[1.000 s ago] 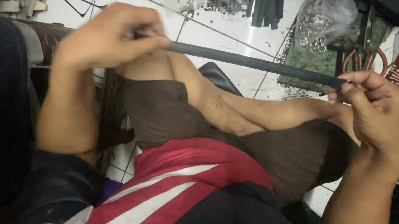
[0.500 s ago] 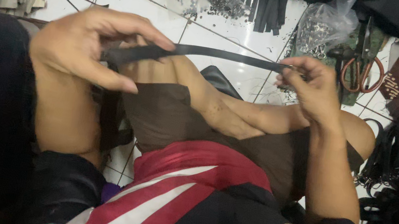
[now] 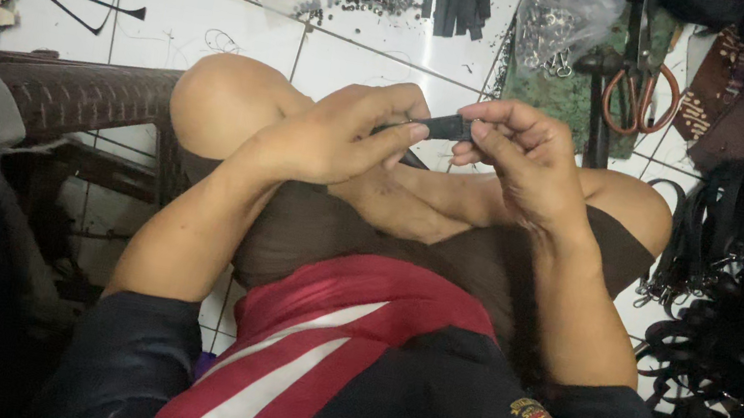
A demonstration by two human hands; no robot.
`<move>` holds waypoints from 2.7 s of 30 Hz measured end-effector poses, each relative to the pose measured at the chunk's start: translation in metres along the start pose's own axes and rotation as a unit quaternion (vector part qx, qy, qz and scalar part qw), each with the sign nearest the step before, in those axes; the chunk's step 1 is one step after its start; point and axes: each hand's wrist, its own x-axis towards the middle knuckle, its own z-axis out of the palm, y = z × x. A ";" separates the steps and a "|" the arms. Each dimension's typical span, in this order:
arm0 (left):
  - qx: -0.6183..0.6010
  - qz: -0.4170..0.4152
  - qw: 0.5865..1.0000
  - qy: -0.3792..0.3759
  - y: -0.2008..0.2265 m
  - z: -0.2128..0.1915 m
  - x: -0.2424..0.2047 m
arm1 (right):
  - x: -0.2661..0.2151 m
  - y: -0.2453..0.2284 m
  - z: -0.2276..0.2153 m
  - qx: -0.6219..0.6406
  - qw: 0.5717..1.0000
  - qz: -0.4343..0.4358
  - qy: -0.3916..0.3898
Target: The person sits on the floor and repeatedly attaches small metal clasps to the ends of black straps. They pick up a strap, thread a clasp through a loop, and pull it tight, repeating this process for multiple straps.
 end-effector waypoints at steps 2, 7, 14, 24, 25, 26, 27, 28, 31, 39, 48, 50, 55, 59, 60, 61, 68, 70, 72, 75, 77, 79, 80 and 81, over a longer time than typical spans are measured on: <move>0.023 -0.007 1.000 0.010 0.006 0.001 0.003 | -0.001 -0.002 0.004 0.010 1.000 -0.002 -0.001; 0.051 -0.032 0.997 0.039 0.009 0.008 0.009 | -0.004 -0.003 0.010 0.044 0.999 -0.001 -0.005; 0.095 -0.055 0.992 0.068 0.001 0.018 0.014 | -0.010 -0.007 0.014 0.055 0.998 -0.007 -0.013; 0.094 -0.087 0.990 0.061 0.016 0.018 0.012 | -0.018 -0.019 0.021 0.046 0.999 -0.001 -0.009; 0.094 -0.087 0.990 0.061 0.016 0.017 0.013 | -0.018 -0.019 0.021 0.045 0.999 -0.001 -0.009; 0.100 -0.076 0.990 0.064 0.016 0.016 0.013 | -0.019 -0.019 0.021 0.037 0.999 -0.001 -0.007; 0.107 -0.064 0.990 0.068 0.016 0.015 0.013 | -0.019 -0.018 0.021 0.030 1.000 0.000 -0.005; 0.107 -0.065 0.990 0.068 0.015 0.015 0.013 | -0.017 -0.014 0.018 0.029 1.000 0.000 -0.006; 0.098 -0.054 0.991 0.080 0.013 0.015 0.012 | -0.015 -0.008 0.014 0.051 0.999 -0.010 0.003; 0.095 -0.047 0.991 0.081 0.009 0.016 0.012 | -0.015 -0.008 0.013 0.014 1.000 -0.019 0.010; 0.188 0.042 0.977 0.094 0.025 0.022 0.007 | -0.016 -0.020 0.018 -0.086 0.994 -0.068 -0.016; 0.182 0.038 0.978 0.093 0.018 0.024 0.007 | -0.015 -0.020 0.017 -0.096 0.993 -0.072 -0.019; 0.123 -0.005 0.988 0.089 0.019 0.029 0.010 | -0.016 -0.021 0.013 -0.089 0.993 -0.060 -0.041; 0.076 -0.011 0.989 0.123 0.012 0.033 0.011 | -0.016 -0.026 0.013 -0.080 0.995 -0.045 -0.050; 0.066 -0.015 0.990 0.126 0.012 0.033 0.010 | -0.016 -0.026 0.012 -0.083 0.994 -0.044 -0.056; 0.066 -0.015 0.990 0.126 0.009 0.034 0.011 | -0.016 -0.025 0.011 -0.082 0.994 -0.044 -0.055; -0.019 0.000 0.996 0.092 -0.001 0.036 0.017 | -0.014 -0.022 0.007 -0.133 0.986 -0.064 -0.075; -0.024 0.002 0.996 0.088 -0.005 0.037 0.019 | -0.014 -0.023 0.006 -0.145 0.984 -0.070 -0.079; -0.035 0.007 0.995 0.090 -0.011 0.040 0.020 | -0.015 -0.025 0.006 -0.156 0.982 -0.071 -0.076; -0.048 0.000 0.996 0.077 -0.007 0.036 0.019 | -0.014 -0.025 0.007 -0.150 0.983 -0.066 -0.076; -0.053 -0.011 0.995 0.085 -0.005 0.037 0.020 | -0.016 -0.029 0.011 -0.168 0.979 -0.079 -0.078; -0.057 -0.023 0.994 0.092 -0.006 0.040 0.021 | -0.016 -0.028 0.012 -0.186 0.975 -0.093 -0.080; -0.059 -0.025 0.993 0.101 -0.008 0.041 0.021 | -0.015 -0.025 0.011 -0.197 0.972 -0.097 -0.079; -0.061 -0.027 0.992 0.108 -0.011 0.043 0.022 | -0.014 -0.023 0.010 -0.207 0.970 -0.101 -0.077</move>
